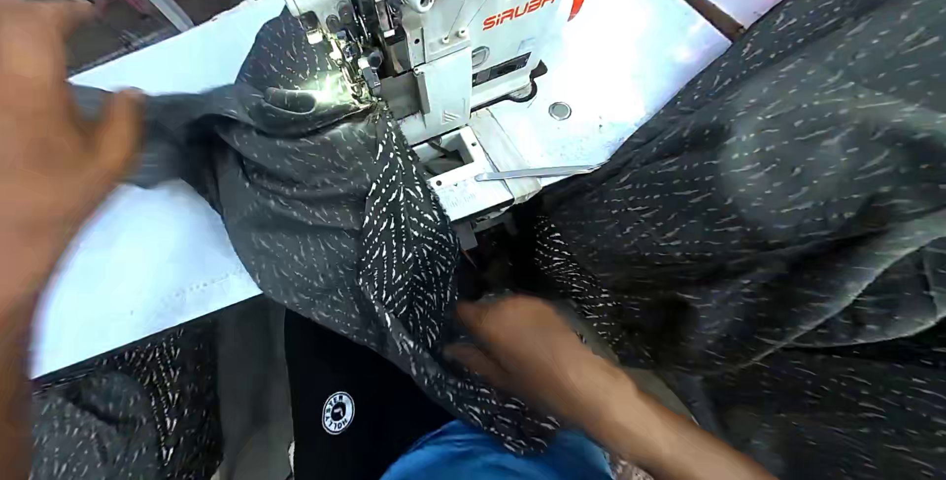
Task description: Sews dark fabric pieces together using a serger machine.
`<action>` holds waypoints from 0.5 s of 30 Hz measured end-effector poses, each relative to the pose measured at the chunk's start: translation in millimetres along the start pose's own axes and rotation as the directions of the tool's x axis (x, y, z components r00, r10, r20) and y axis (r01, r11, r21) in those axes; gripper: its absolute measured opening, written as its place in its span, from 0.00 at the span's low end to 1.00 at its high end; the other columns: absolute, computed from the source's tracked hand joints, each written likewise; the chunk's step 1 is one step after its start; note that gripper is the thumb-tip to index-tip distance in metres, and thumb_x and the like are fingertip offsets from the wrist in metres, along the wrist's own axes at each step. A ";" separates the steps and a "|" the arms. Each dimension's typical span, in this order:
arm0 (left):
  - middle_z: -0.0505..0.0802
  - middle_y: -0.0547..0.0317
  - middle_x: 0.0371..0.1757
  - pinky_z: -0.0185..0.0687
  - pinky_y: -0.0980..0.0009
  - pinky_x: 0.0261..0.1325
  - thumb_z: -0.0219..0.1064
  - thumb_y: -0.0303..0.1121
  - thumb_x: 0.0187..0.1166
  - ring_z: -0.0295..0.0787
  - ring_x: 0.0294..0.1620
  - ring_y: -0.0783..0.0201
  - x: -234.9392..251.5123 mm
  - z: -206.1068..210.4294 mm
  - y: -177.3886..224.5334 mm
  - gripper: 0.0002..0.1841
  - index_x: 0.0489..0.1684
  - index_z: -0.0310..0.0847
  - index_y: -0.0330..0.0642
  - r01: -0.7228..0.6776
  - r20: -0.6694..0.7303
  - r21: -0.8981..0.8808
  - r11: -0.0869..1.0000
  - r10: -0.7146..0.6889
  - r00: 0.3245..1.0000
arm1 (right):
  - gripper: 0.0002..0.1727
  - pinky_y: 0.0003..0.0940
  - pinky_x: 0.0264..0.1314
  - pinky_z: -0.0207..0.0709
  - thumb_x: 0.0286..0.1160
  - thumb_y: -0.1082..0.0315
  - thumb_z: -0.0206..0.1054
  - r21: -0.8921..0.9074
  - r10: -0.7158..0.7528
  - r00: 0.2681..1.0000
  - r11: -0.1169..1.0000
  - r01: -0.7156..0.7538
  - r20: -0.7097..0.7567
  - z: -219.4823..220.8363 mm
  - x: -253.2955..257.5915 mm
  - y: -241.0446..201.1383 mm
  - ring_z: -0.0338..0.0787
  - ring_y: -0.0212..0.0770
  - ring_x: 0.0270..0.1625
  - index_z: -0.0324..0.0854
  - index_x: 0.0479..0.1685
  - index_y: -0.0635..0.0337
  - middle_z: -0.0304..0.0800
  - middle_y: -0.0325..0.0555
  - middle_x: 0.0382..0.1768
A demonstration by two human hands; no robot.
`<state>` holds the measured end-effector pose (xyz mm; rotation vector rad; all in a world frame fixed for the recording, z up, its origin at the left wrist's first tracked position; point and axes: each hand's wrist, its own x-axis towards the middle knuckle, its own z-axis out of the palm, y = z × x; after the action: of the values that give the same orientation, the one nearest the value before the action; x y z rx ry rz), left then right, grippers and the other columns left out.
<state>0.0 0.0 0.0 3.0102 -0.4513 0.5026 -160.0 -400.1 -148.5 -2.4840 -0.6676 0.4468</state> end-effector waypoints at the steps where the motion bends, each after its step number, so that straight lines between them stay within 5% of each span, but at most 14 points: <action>1: 0.81 0.33 0.72 0.81 0.42 0.64 0.54 0.46 0.89 0.85 0.63 0.39 -10.3 5.7 42.5 0.31 0.85 0.62 0.35 -0.007 -0.059 -0.079 0.997 0.003 0.998 | 0.18 0.52 0.27 0.84 0.81 0.48 0.65 -0.055 -0.079 0.966 0.996 0.067 -0.246 -13.5 12.5 -0.1 0.90 0.48 0.27 0.89 0.39 0.53 0.88 0.43 0.25; 2: 0.87 0.38 0.64 0.87 0.49 0.52 0.57 0.45 0.87 0.90 0.51 0.47 -23.2 14.2 81.5 0.28 0.79 0.68 0.34 -0.009 -0.104 -0.178 0.984 -0.010 0.994 | 0.15 0.46 0.25 0.82 0.83 0.51 0.64 -0.085 -0.158 0.887 0.987 0.134 -0.434 -30.6 30.8 -0.6 0.88 0.43 0.25 0.89 0.41 0.52 0.87 0.39 0.25; 4: 0.91 0.46 0.55 0.90 0.59 0.43 0.62 0.41 0.84 0.91 0.42 0.59 -47.9 34.4 139.1 0.25 0.73 0.73 0.34 0.008 -0.118 -0.367 0.930 -0.055 0.992 | 0.12 0.42 0.26 0.81 0.83 0.59 0.66 -0.143 -0.304 0.713 0.950 0.278 -0.632 -68.7 77.1 -3.4 0.89 0.42 0.28 0.89 0.51 0.56 0.90 0.42 0.31; 6: 0.91 0.53 0.52 0.89 0.66 0.43 0.65 0.38 0.81 0.90 0.42 0.66 -64.5 55.1 166.7 0.23 0.70 0.75 0.34 0.018 -0.122 -0.484 0.875 -0.087 0.989 | 0.16 0.43 0.35 0.84 0.83 0.61 0.67 -0.206 -0.413 0.684 0.908 0.366 -0.601 -101.7 120.6 -8.2 0.91 0.46 0.40 0.87 0.63 0.55 0.90 0.49 0.45; 8: 0.92 0.60 0.52 0.88 0.73 0.41 0.69 0.40 0.79 0.89 0.42 0.72 -76.4 69.3 180.2 0.23 0.68 0.76 0.38 0.070 -0.123 -0.551 0.832 -0.163 0.979 | 0.12 0.43 0.42 0.85 0.83 0.61 0.67 -0.217 -0.457 0.718 0.887 0.407 -0.525 -119.0 155.1 -7.0 0.90 0.46 0.47 0.90 0.58 0.49 0.86 0.48 0.49; 10: 0.92 0.60 0.57 0.86 0.71 0.40 0.69 0.49 0.77 0.89 0.45 0.71 -80.5 75.2 188.3 0.28 0.70 0.75 0.41 0.178 -0.067 -0.502 0.846 -0.243 0.968 | 0.10 0.38 0.47 0.85 0.83 0.64 0.66 0.013 -0.350 0.709 0.892 0.452 -0.612 -120.7 169.8 3.1 0.90 0.39 0.45 0.93 0.45 0.56 0.89 0.45 0.44; 12: 0.91 0.58 0.63 0.85 0.61 0.41 0.66 0.58 0.78 0.89 0.46 0.64 -74.5 79.3 194.2 0.32 0.74 0.75 0.45 0.317 0.071 -0.446 0.837 -0.319 0.945 | 0.12 0.33 0.38 0.87 0.86 0.68 0.61 0.471 0.020 0.711 0.762 0.444 -0.702 -105.2 161.9 13.1 0.89 0.36 0.36 0.86 0.48 0.69 0.90 0.50 0.43; 13: 0.91 0.59 0.61 0.84 0.60 0.40 0.66 0.58 0.79 0.88 0.43 0.63 -70.0 81.8 196.7 0.31 0.73 0.77 0.47 0.367 0.124 -0.451 0.813 -0.350 0.928 | 0.13 0.35 0.35 0.90 0.89 0.66 0.59 0.615 0.184 0.723 0.684 0.393 -0.666 -93.8 151.3 15.3 0.91 0.38 0.36 0.80 0.54 0.67 0.88 0.50 0.47; 15: 0.92 0.67 0.43 0.80 0.68 0.31 0.69 0.52 0.79 0.84 0.31 0.70 -61.9 88.4 200.2 0.20 0.60 0.84 0.51 0.396 0.125 -0.497 0.772 -0.388 0.913 | 0.15 0.37 0.37 0.92 0.85 0.64 0.63 0.626 0.251 0.704 0.701 0.342 -0.665 -72.2 131.3 12.9 0.92 0.38 0.38 0.76 0.62 0.64 0.88 0.48 0.54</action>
<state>-87.5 -183.3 -102.2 2.4784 0.0582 0.2655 -15.9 -367.6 -120.3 -1.6324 -0.1516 -0.2836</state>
